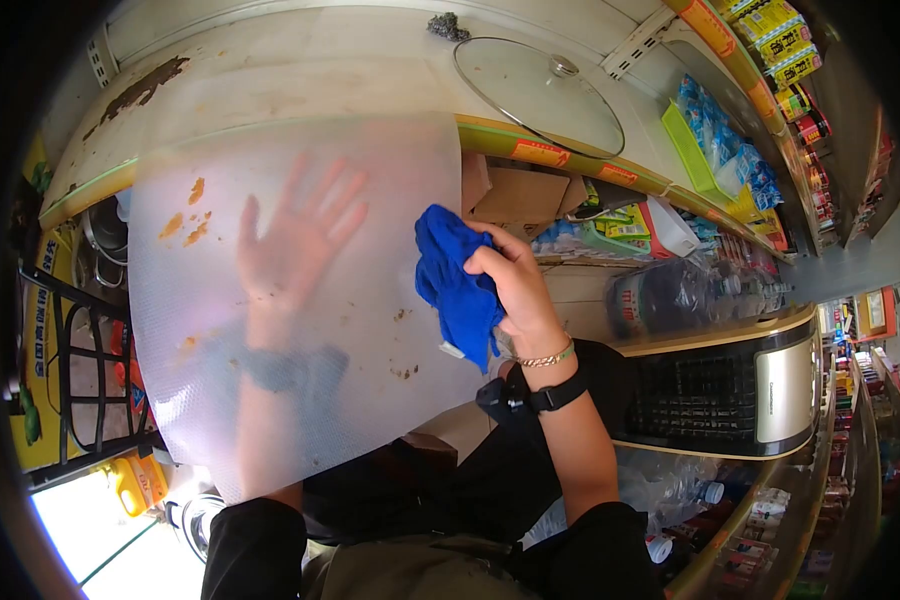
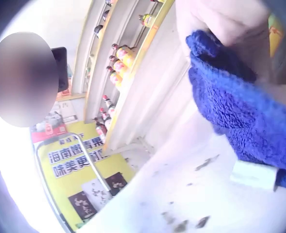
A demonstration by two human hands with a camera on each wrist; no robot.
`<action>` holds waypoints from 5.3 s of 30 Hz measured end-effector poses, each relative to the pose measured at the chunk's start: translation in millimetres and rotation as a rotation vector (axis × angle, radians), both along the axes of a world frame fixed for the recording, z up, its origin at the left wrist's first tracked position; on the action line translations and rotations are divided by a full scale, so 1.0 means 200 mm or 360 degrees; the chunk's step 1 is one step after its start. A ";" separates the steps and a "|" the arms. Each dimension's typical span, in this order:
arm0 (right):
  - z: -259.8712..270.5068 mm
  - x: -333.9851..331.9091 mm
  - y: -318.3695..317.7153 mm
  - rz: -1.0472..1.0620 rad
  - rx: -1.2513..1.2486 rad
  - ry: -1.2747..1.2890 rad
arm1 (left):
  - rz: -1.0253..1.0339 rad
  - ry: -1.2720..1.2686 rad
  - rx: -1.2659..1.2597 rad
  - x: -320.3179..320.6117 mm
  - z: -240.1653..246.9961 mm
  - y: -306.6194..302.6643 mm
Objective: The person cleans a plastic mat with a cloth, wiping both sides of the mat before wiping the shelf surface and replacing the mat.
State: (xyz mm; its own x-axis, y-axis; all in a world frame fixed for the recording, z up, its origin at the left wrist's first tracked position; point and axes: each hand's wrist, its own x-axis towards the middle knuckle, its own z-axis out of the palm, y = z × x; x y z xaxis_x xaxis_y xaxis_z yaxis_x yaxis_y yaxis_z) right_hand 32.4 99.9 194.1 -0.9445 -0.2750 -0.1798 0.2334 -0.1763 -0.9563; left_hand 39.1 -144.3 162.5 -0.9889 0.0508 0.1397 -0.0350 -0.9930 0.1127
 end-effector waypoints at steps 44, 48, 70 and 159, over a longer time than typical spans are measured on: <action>-0.06 0.30 0.05 -0.0107 -0.0093 -0.0316 | -0.0290 0.0074 0.0007 0.03 -0.03 0.15; 0.05 0.28 -0.01 -0.0464 0.0134 0.0388 | -0.0289 0.0044 -0.0008 0.03 -0.03 0.16; 0.02 0.19 -0.48 0.0055 0.1337 0.2150 | -0.0408 0.0152 -0.0032 0.07 -0.11 0.23; 0.07 -0.40 -0.55 -0.0039 0.1559 0.2452 | -0.0195 0.0587 -0.0134 -0.36 -0.06 0.13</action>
State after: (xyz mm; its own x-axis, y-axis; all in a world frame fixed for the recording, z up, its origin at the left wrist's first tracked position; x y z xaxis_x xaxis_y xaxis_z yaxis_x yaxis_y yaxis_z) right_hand -46.8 -9.8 208.0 -0.4070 -0.6031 0.6860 -0.8491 0.5266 -0.0407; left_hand -32.5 -117.9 150.7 -0.8592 0.1914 0.4745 -0.0945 -0.9708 0.2205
